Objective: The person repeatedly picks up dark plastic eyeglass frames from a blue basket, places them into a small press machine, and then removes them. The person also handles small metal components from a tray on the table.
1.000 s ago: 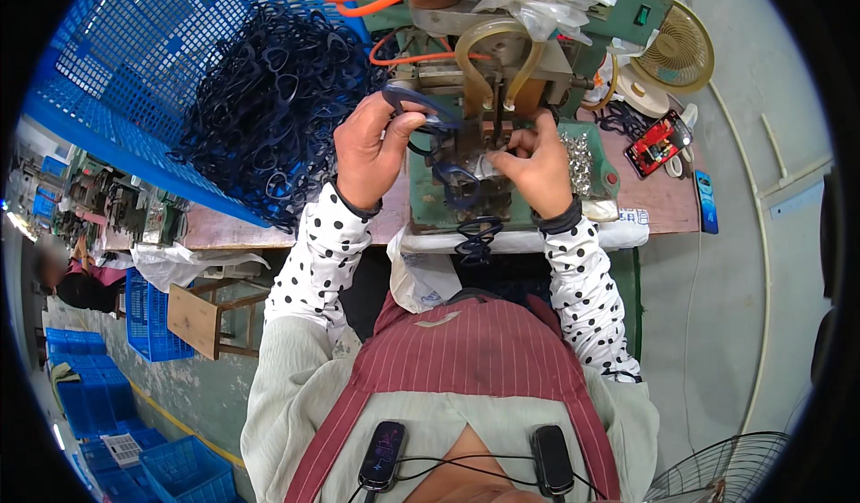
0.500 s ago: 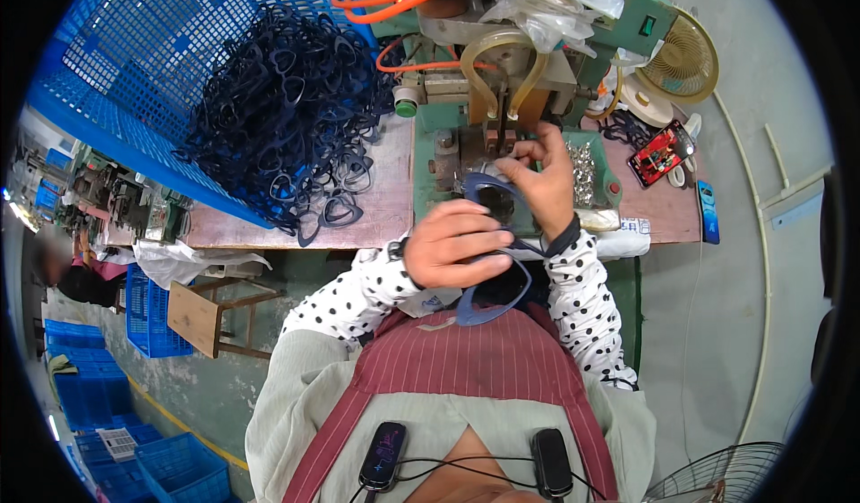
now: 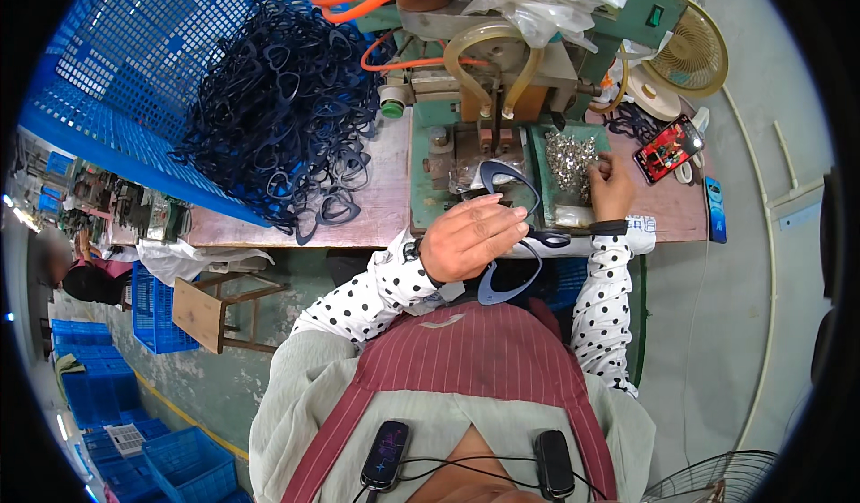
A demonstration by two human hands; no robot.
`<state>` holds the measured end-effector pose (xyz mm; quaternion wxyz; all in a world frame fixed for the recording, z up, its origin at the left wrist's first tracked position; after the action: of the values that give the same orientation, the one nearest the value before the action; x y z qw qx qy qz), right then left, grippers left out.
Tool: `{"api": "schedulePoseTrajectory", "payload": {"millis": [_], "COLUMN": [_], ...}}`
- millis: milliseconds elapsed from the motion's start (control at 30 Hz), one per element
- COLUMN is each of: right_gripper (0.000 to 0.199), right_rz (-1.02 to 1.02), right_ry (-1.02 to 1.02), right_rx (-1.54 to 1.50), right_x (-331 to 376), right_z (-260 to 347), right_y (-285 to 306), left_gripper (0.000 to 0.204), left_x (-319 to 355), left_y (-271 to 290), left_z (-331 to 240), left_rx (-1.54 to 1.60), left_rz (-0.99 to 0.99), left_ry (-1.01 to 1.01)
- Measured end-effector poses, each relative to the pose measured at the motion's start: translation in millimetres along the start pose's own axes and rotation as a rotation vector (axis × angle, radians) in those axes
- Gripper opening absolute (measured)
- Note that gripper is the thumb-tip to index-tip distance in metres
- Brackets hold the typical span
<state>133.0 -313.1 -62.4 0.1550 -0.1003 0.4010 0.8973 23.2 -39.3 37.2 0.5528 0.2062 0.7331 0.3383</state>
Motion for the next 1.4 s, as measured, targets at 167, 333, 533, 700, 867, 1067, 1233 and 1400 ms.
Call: {"api": "schedulePoseTrajectory", "payload": {"millis": [167,333,533,700,867,1067,1233,1400], "right_gripper": [0.03,0.017,0.034,0.014,0.005,0.006,0.009,0.009], "right_rz": [0.067,0.037,0.002,-0.074,-0.148,-0.184,-0.182,-0.236], "right_ry": [0.231,0.236,0.229,0.242,0.25,0.242,0.231,0.195], "right_rx": [0.299,0.301,0.341,0.206,0.125,0.124,0.132,0.086], "right_x": [11.0,16.0,20.0,22.6,24.9,26.0,23.4,26.3], "right_z": [25.4,25.3,35.7,22.6,30.2,27.3,27.9,46.3], "right_y": [-3.0,-15.7,-13.5,-12.1,0.1,1.7,0.4,7.6], "left_gripper": [0.037,0.037,0.062,0.041,0.023,0.016,0.008,0.006], "left_x": [-4.3,-2.9,63.5,53.0,65.8,53.2,44.3,31.0], "left_y": [3.2,-1.4,-25.1,-40.8,-66.9,-16.3,-4.5,1.9], "left_z": [-0.9,-3.5,28.4,6.8,20.7,26.7,34.3,23.2], "left_rx": [0.006,-0.048,0.32,0.222,0.911,0.61,0.216,0.165], "left_rz": [0.038,0.11,-0.354,-0.002,-0.092,-0.264,-0.053,-0.023], "left_ry": [0.023,0.047,0.595,0.593,0.685,0.763,0.75,0.645]}}
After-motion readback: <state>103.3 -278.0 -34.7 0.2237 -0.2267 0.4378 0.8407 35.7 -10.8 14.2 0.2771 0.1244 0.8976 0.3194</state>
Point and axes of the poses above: each hand's wrist, its own x-axis away from the middle knuckle, its own y-axis out of the back of the hand, z = x × y, the point moved 7 cm from there along -x, towards the middle knuckle, and after that the axes turned 14 degrees about z, right-handed, at the moved point
